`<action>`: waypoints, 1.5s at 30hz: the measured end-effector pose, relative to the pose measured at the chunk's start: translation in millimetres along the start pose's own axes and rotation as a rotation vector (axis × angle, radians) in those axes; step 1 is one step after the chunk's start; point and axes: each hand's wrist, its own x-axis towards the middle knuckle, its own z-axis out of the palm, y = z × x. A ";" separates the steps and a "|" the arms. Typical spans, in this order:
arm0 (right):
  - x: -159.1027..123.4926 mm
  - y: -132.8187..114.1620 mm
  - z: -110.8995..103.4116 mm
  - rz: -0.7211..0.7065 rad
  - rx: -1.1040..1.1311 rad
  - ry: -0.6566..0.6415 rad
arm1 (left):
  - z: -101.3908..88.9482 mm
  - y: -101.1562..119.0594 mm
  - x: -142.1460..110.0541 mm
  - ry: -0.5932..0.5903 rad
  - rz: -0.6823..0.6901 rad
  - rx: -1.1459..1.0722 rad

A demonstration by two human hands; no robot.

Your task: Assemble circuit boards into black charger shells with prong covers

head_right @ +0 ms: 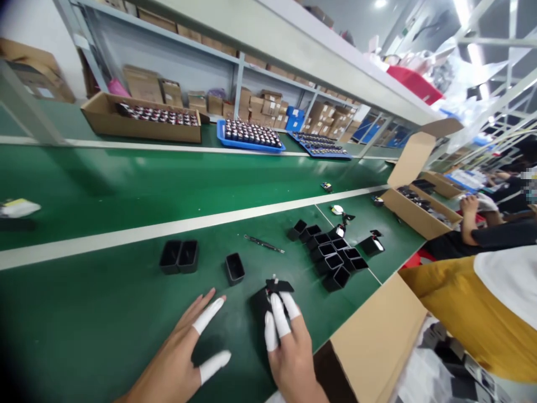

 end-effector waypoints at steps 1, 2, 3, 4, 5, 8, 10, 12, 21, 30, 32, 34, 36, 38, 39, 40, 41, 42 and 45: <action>-3.3 6.5 1.0 0.002 0.001 -0.021 | 0.2 -0.3 0.4 -0.009 -0.018 0.002; -5.4 11.2 2.3 0.018 0.029 -0.048 | 0.5 -0.9 0.9 -0.017 -0.025 0.007; -5.5 14.0 3.3 0.066 0.090 -0.074 | 0.8 -1.7 1.4 -0.029 -0.026 0.012; -3.1 15.1 3.4 0.142 0.169 -0.089 | 1.2 -2.6 1.6 -0.044 -0.028 0.014; 1.7 14.6 2.4 0.232 0.238 -0.100 | 1.4 -3.3 1.5 -0.055 -0.031 0.005; 25.4 6.0 -6.3 0.621 0.483 -0.050 | -0.2 -2.1 0.0 -0.029 -0.085 -0.111; 40.6 -4.7 -13.0 0.865 0.732 0.031 | -4.6 4.5 0.4 -0.031 -0.152 -0.267; 49.2 -18.8 -18.0 0.966 0.995 0.065 | -12.4 16.9 4.6 -0.063 -0.215 -0.479; 55.6 -47.0 -40.9 0.136 0.721 -0.078 | -51.9 70.1 39.3 -0.185 -0.347 -1.083; 61.7 -38.0 -55.8 -0.116 0.355 -0.149 | -48.4 74.5 36.4 -0.213 -0.366 -1.123; 64.2 -40.3 -57.8 -0.148 0.346 -0.115 | -48.9 74.7 36.7 -0.225 -0.374 -1.114; 66.0 -41.8 -59.1 -0.156 0.342 -0.093 | -49.9 74.2 37.0 -0.227 -0.371 -1.105; 66.2 -41.9 -58.8 -0.130 0.358 -0.111 | -51.4 73.2 37.4 -0.230 -0.361 -1.106; 65.6 -41.5 -57.1 -0.093 0.396 -0.155 | -53.1 71.9 37.7 -0.230 -0.342 -1.106; 65.7 -41.5 -55.9 -0.073 0.426 -0.185 | -54.1 71.3 37.7 -0.233 -0.331 -1.098; 66.1 -41.8 -54.7 -0.054 0.464 -0.214 | -54.9 70.7 37.7 -0.237 -0.320 -1.081; 66.9 -42.4 -53.6 -0.036 0.505 -0.250 | -55.7 70.0 37.6 -0.245 -0.311 -1.059; 67.9 -43.2 -52.7 -0.020 0.548 -0.288 | -56.2 69.3 37.5 -0.253 -0.300 -1.034; 68.1 -44.0 -51.9 0.021 0.631 -0.359 | -56.4 66.3 37.6 -0.245 -0.292 -1.002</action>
